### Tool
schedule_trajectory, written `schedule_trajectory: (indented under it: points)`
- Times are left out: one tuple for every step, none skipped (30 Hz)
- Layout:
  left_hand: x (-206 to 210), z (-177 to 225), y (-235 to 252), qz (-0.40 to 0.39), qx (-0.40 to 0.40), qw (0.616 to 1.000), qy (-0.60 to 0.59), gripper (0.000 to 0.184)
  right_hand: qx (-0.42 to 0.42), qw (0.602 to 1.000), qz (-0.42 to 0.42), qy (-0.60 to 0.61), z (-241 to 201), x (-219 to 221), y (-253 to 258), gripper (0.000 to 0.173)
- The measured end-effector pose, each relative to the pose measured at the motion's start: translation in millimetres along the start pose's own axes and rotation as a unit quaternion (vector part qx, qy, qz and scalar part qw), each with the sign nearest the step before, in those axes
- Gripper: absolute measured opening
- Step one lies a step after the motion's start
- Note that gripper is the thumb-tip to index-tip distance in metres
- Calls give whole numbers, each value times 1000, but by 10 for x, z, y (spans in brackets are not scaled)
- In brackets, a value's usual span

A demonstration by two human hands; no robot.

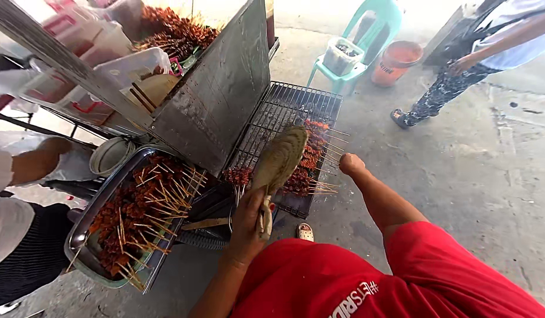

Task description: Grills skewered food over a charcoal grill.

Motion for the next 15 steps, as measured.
schedule_trajectory:
  points:
    - [59, 53, -8, -16, -5, 999, -31, 35, -2, 1000, -3, -3, 3, -4, -1, 30]
    - [75, 87, -4, -18, -8, 999, -46, 35, -5, 1000, 0, -5, -3, -25, -15, 29]
    - [48, 88, 14, -9, -10, 999, -45, 35, -7, 1000, 9, -7, -22, -69, -43, 29]
    - [-6, 62, 41, 9, -10, 1000, -27, 36, -12, 1000, 21, -7, -56, -127, -82, 28]
    - [-53, 20, 66, 28, -12, 1000, -1, 36, -16, 999, 31, -5, -95, -174, -113, 27]
    - [-62, -11, 78, 38, -14, 999, 22, 36, -22, 999, 37, -2, -130, -194, -131, 27]
    - [-25, -16, 78, 35, -14, 999, 31, 36, -26, 999, 40, 0, -153, -188, -128, 26]
    - [47, 11, 73, 22, -12, 999, 20, 36, -28, 999, 41, 2, -166, -171, -111, 26]
    - [128, 61, 68, 1, -9, 1000, -8, 36, -27, 999, 40, 4, -173, -161, -95, 26]
    - [187, 113, 66, -17, -7, 999, -40, 36, -25, 999, 41, 9, -168, -154, -81, 26]
    - [199, 143, 73, -26, -7, 998, -60, 37, -22, 999, 45, 14, -149, -147, -66, 26]
    - [152, 140, 92, -14, -6, 998, -55, 36, -20, 998, 50, 19, -124, -148, -54, 27]
    - [59, 109, 112, 15, 0, 1000, -23, 36, -20, 998, 55, 22, -109, -165, -56, 27]
    - [-37, 70, 118, 48, 8, 999, 23, 37, -22, 998, 60, 29, -110, -191, -69, 29]
    - [-92, 47, 114, 69, 11, 996, 56, 36, -22, 997, 63, 42, -119, -226, -104, 31]
Point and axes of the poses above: each hand's wrist, its own y-axis towards the middle knuckle, its own x-axis out of the palm, z = x × y, the point moved 9 cm from there along y, towards the middle knuckle, and after that the axes turned 6 degrees about -y, right-handed, at the moved point
